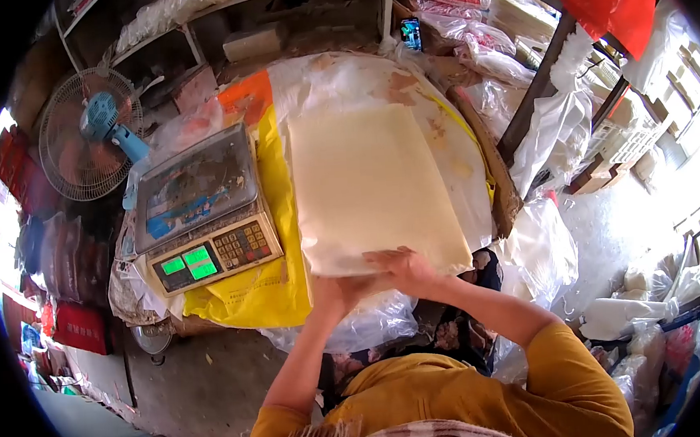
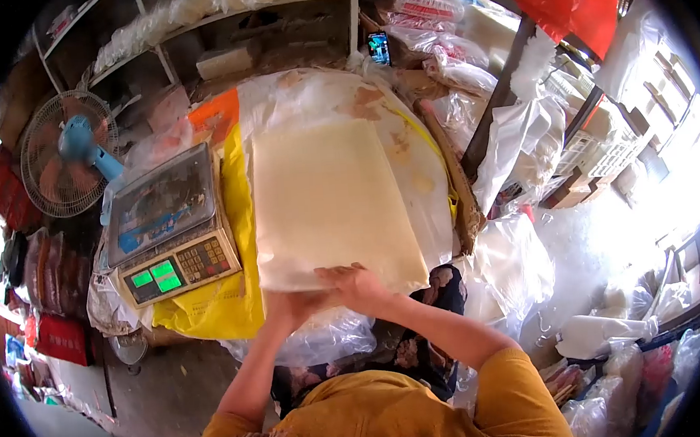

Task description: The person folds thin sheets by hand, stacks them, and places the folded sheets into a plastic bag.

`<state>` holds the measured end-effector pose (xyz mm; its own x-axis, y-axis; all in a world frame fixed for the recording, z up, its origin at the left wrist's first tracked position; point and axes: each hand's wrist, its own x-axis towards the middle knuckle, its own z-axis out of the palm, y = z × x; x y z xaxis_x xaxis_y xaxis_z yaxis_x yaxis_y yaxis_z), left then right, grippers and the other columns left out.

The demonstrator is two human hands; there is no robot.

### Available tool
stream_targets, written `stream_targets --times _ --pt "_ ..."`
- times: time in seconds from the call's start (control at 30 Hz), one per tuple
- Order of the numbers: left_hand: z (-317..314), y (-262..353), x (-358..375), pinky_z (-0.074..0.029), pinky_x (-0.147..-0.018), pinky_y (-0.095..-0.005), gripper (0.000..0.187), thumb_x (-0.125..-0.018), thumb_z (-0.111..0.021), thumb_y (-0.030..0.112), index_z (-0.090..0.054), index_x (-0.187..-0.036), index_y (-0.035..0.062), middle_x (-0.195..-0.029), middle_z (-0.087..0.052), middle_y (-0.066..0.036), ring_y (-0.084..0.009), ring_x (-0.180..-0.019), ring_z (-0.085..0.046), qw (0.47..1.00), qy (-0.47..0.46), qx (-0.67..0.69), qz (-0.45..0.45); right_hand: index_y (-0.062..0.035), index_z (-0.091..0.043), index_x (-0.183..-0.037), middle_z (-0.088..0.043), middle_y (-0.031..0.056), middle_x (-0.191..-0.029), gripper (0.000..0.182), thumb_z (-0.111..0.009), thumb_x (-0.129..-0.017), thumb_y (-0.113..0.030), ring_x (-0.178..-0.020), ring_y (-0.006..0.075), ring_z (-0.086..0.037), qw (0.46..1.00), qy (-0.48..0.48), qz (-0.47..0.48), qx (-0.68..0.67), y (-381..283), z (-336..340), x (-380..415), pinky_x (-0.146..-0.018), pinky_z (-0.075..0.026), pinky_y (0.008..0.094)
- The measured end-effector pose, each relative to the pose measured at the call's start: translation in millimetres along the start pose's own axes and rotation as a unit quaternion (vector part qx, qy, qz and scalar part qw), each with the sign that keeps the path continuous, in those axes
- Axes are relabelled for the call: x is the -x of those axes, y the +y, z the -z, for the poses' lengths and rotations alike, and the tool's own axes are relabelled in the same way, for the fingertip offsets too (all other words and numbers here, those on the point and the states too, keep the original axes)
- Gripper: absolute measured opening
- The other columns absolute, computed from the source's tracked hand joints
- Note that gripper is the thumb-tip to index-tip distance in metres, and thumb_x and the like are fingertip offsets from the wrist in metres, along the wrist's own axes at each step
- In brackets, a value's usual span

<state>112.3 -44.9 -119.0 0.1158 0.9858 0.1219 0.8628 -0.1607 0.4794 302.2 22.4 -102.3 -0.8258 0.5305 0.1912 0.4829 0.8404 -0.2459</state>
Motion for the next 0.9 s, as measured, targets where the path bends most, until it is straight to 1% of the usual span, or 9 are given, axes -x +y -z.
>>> stream_targets --times 0.13,0.27,0.37,0.47,0.57,0.63,0.73,0.83,0.9 --pt "-15 -1 0 -0.009 -0.112 -0.0555 0.068 -0.084 -0.058 0.047 -0.04 -0.139 0.0114 -0.149 -0.026 -0.017 -0.0443 -0.138 -0.013 0.996 0.011 -0.086 0.02 -0.01 -0.058 -0.12 -0.063 0.0138 -0.11 0.036 -0.046 -0.086 -0.007 -0.08 0.0332 -0.065 0.988 0.042 -0.131 -0.067 26 76 -29 -0.067 -0.054 0.0398" --pt "-16 -3 0 -0.009 -0.112 -0.0553 0.067 -0.084 -0.058 0.047 -0.041 -0.139 0.0124 -0.149 -0.025 -0.016 -0.0426 -0.139 -0.012 0.996 0.026 -0.085 0.013 -0.0076 -0.061 -0.111 -0.065 0.0155 -0.105 0.031 -0.052 -0.082 -0.002 -0.083 0.0293 -0.066 0.963 0.182 -0.2 -0.01 -19 216 -42 -0.074 -0.054 0.036" --pt "-12 1 -1 -0.012 -0.112 -0.0525 0.069 -0.084 -0.058 0.048 -0.039 -0.14 0.0119 -0.149 -0.026 -0.016 -0.0414 -0.138 -0.015 0.993 0.03 -0.114 0.008 -0.006 -0.061 -0.112 -0.064 0.0134 -0.108 0.033 -0.056 -0.079 -0.002 -0.09 0.0272 -0.066 0.959 0.273 0.029 0.07 -25 207 -22 -0.078 -0.054 0.0354" --pt "-23 -18 0 -0.019 -0.112 -0.0476 0.071 -0.084 -0.061 0.045 -0.036 -0.141 0.0111 -0.147 -0.028 -0.015 -0.039 -0.137 -0.02 0.997 0.037 0.022 0.067 -0.0057 -0.059 -0.119 -0.058 0.0145 -0.121 0.051 -0.052 -0.068 0.001 -0.11 0.0315 -0.057 0.979 0.187 0.053 0.064 -29 155 1 -0.094 -0.047 0.0433" --pt "-55 -83 -2 -0.028 -0.108 -0.0417 0.06 -0.083 -0.066 0.022 -0.041 -0.136 0.0105 -0.145 -0.032 -0.015 -0.0336 -0.133 -0.031 0.985 0.151 0.077 0.041 -0.0084 -0.055 -0.121 -0.052 0.0095 -0.127 0.046 -0.06 -0.075 -0.006 -0.12 0.027 -0.049 0.989 0.111 0.071 0.066 -23 100 28 -0.097 -0.043 0.0456" --pt "32 -12 -21 -0.033 -0.105 -0.0413 0.053 -0.079 -0.065 0.009 -0.048 -0.129 0.0078 -0.138 -0.042 -0.013 -0.0307 -0.13 -0.038 0.925 0.347 0.155 -0.02 -0.0085 -0.054 -0.123 -0.051 0.0087 -0.129 0.049 -0.06 -0.075 -0.006 -0.121 0.0278 -0.048 0.995 0.077 0.058 0.028 -24 78 45 -0.099 -0.04 0.0484" --pt "42 -56 -17 -0.035 -0.103 -0.0402 0.033 -0.077 -0.061 0.003 -0.062 -0.11 0.0048 -0.124 -0.056 -0.012 -0.0281 -0.124 -0.046 0.971 0.127 -0.095 -0.18 -0.0087 -0.054 -0.124 -0.049 0.0078 -0.131 0.05 -0.058 -0.074 -0.006 -0.122 0.028 -0.046 0.997 -0.001 -0.001 0.075 -6 64 61 -0.103 -0.033 0.0525" --pt "30 -79 -16 -0.036 -0.102 -0.0396 0.024 -0.072 -0.062 0.001 -0.067 -0.095 0.0041 -0.104 -0.065 -0.011 -0.0274 -0.113 -0.056 0.982 0.094 0.002 -0.166 -0.0088 -0.055 -0.12 -0.055 0.0072 -0.125 0.045 -0.054 -0.075 -0.005 -0.123 0.0235 -0.047 0.986 -0.075 -0.092 0.118 40 69 87 -0.107 -0.025 0.0558" --pt "43 -69 -14 -0.039 -0.099 -0.0386 0.023 -0.075 -0.06 0.0 -0.067 -0.096 0.0045 -0.1 -0.067 -0.01 -0.0253 -0.107 -0.059 0.977 0.082 0.133 -0.145 -0.0099 -0.067 -0.097 -0.068 0.0023 -0.099 0.025 -0.062 -0.072 -0.005 -0.099 0.0197 -0.062 0.987 -0.034 -0.154 -0.014 63 92 101 -0.099 -0.04 0.0464"
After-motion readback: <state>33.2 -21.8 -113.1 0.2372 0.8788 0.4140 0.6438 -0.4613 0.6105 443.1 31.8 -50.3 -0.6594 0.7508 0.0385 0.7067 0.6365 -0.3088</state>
